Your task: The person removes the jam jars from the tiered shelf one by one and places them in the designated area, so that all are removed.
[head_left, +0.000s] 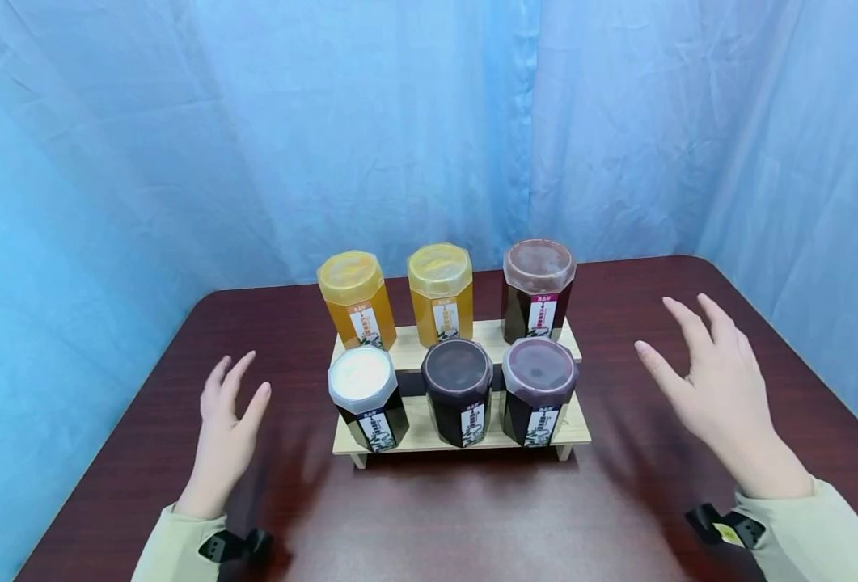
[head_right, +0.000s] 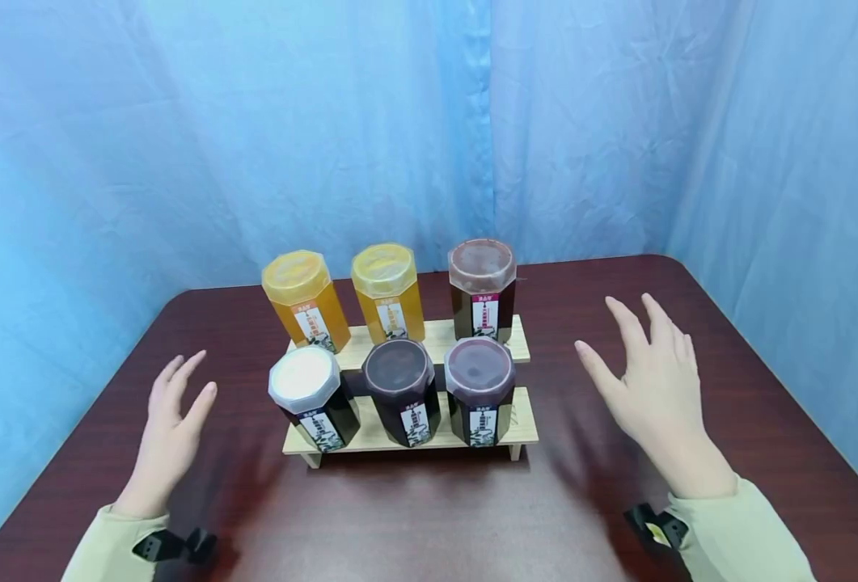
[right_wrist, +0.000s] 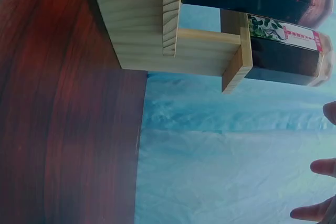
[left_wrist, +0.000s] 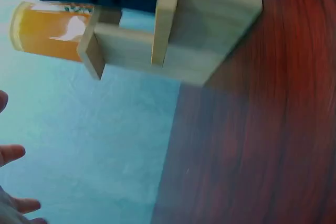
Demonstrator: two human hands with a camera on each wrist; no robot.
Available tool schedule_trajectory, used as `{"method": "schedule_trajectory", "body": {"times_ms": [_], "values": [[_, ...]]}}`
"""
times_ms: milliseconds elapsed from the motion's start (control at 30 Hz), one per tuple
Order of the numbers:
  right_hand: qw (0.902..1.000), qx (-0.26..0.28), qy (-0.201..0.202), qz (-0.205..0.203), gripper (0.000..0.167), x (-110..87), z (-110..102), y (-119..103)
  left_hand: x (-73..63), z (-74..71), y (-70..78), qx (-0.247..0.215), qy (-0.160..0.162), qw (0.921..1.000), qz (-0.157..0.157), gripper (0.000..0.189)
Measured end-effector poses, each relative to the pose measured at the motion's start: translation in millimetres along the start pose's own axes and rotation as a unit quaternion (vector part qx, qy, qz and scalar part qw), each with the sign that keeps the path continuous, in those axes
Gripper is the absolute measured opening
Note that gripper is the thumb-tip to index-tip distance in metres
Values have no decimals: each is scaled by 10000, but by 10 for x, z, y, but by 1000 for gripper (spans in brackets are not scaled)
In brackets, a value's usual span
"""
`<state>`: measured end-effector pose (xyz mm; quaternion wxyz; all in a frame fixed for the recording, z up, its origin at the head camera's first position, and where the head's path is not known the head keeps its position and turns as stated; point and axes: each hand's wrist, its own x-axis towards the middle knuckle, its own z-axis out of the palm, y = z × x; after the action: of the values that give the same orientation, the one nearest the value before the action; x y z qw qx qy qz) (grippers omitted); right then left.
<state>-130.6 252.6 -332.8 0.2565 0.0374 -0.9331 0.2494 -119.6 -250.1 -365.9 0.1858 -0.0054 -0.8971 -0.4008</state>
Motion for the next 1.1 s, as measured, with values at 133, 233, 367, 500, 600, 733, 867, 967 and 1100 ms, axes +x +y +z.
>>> {"method": "schedule_trajectory", "body": {"times_ms": [133, 233, 367, 500, 600, 733, 867, 967, 1100], "values": [[9999, 153, -9, -62, 58, 15, 16, -33, -22, 74, 14, -730, -626, 9947, -355, 50], [9996, 235, -84, -114, 58, 28, 27, -57, -43, 164, 16, -1301, -1072, 9834, -678, 50], [9993, 293, -200, -132, 59, 60, 38, -105, -93, 299, 37, -2077, -1597, 9584, -1136, 49], [9989, 330, -284, -175, 59, 99, 43, -163, -151, 421, 65, -2932, -1907, 9223, -1643, 47], [9985, 379, -305, -247, 60, 140, 42, -207, -179, 489, 65, -3285, -2059, 9034, -1831, 47], [9970, 581, -381, -344, 60, 215, 35, -287, -212, 554, 34, -3358, -2233, 8947, -1919, 49], [9934, 928, -455, -493, 60, 309, 20, -393, -246, 614, -13, -3451, -2350, 8846, -2080, 52], [9904, 1115, -477, -658, 60, 391, 5, -478, -261, 650, -45, -3570, -2412, 8770, -2126, 54], [9873, 1206, -589, -852, 63, 506, -8, -597, -271, 671, -90, -3719, -2465, 8720, -2015, 59]]}}
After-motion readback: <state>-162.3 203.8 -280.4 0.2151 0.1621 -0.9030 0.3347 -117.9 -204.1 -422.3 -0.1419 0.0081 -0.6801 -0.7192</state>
